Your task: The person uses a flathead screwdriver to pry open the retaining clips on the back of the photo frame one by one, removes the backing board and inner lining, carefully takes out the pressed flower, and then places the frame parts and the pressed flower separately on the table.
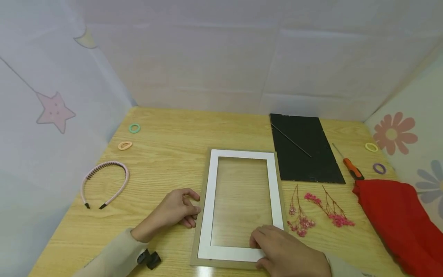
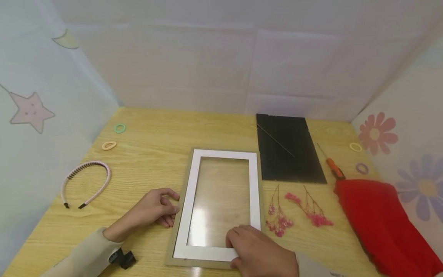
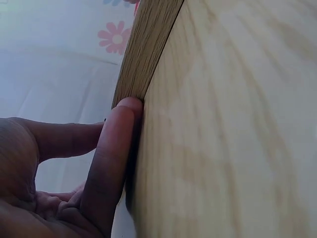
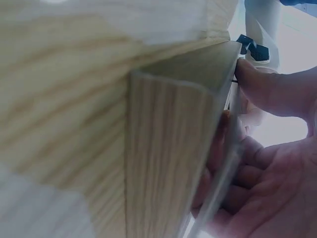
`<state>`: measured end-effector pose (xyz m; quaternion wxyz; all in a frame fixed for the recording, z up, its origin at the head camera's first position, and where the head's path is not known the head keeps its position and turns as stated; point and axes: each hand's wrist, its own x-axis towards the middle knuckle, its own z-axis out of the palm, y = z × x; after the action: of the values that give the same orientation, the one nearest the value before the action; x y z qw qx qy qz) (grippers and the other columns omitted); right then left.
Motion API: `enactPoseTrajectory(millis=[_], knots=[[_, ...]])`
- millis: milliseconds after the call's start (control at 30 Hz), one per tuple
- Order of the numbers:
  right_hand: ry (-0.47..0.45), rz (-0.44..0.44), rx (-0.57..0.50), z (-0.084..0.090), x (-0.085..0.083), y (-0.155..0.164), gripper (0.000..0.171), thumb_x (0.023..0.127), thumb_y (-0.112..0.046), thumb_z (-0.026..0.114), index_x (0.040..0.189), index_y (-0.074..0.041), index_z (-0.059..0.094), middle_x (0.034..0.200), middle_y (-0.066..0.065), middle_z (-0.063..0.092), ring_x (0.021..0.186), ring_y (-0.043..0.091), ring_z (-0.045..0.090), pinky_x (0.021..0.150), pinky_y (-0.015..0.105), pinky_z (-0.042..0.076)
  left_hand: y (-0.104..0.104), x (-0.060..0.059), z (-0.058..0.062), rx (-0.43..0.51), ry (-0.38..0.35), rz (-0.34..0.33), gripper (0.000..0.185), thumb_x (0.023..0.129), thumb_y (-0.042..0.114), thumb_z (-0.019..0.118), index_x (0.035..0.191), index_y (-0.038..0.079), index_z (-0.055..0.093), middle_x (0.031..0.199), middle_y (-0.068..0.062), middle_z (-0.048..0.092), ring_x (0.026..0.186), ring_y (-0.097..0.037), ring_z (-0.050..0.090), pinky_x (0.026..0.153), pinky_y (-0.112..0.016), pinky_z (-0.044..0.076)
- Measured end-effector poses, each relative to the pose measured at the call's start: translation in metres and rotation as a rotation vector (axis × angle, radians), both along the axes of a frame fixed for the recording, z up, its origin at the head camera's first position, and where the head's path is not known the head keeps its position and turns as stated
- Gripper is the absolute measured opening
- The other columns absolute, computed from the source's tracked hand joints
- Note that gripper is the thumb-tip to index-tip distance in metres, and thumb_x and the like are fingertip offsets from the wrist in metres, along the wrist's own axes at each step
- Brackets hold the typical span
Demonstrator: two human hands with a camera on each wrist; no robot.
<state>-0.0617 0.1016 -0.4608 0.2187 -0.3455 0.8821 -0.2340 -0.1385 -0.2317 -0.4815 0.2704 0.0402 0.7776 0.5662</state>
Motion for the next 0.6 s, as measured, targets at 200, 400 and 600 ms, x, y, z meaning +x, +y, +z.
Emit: enactPoseTrajectory(millis=[200, 400, 600], knots=[[0.133, 0.022, -0.021, 0.011, 0.004, 0.005, 0.028, 0.089, -0.027, 0.079, 0.113, -0.025, 0.065, 0.103, -0.016, 0.061, 0.09, -0.005, 0.051, 0.078, 0.016, 0.057, 0.0, 0.001, -0.004, 0.013, -0.004, 0.021, 0.039, 0.089, 0.007, 0.073, 0.122, -0.008, 0.057, 0.073, -0.013, 0.073, 0.056, -0.018, 0.071, 0.056, -0.04, 0.065], [0.46, 0.094, -0.139, 0.035, 0.01, 0.014, 0.03, 0.09, -0.032, 0.079, 0.116, -0.025, 0.067, 0.104, -0.014, 0.066, 0.092, -0.001, 0.056, 0.079, 0.011, 0.056, 0.003, 0.003, -0.006, 0.032, 0.009, 0.038, 0.038, 0.09, 0.005, 0.072, 0.121, -0.01, 0.058, 0.074, -0.012, 0.073, 0.056, -0.017, 0.071, 0.056, -0.04, 0.065], [0.7, 0.096, -0.366, 0.06, -0.018, 0.003, 0.027, 0.088, -0.023, 0.08, 0.112, -0.013, 0.07, 0.102, -0.006, 0.068, 0.089, 0.004, 0.06, 0.077, 0.013, 0.055, 0.002, 0.005, -0.006, 0.002, 0.027, 0.057, 0.032, 0.09, 0.002, 0.067, 0.118, -0.011, 0.06, 0.073, -0.012, 0.073, 0.055, -0.016, 0.07, 0.056, -0.037, 0.065]])
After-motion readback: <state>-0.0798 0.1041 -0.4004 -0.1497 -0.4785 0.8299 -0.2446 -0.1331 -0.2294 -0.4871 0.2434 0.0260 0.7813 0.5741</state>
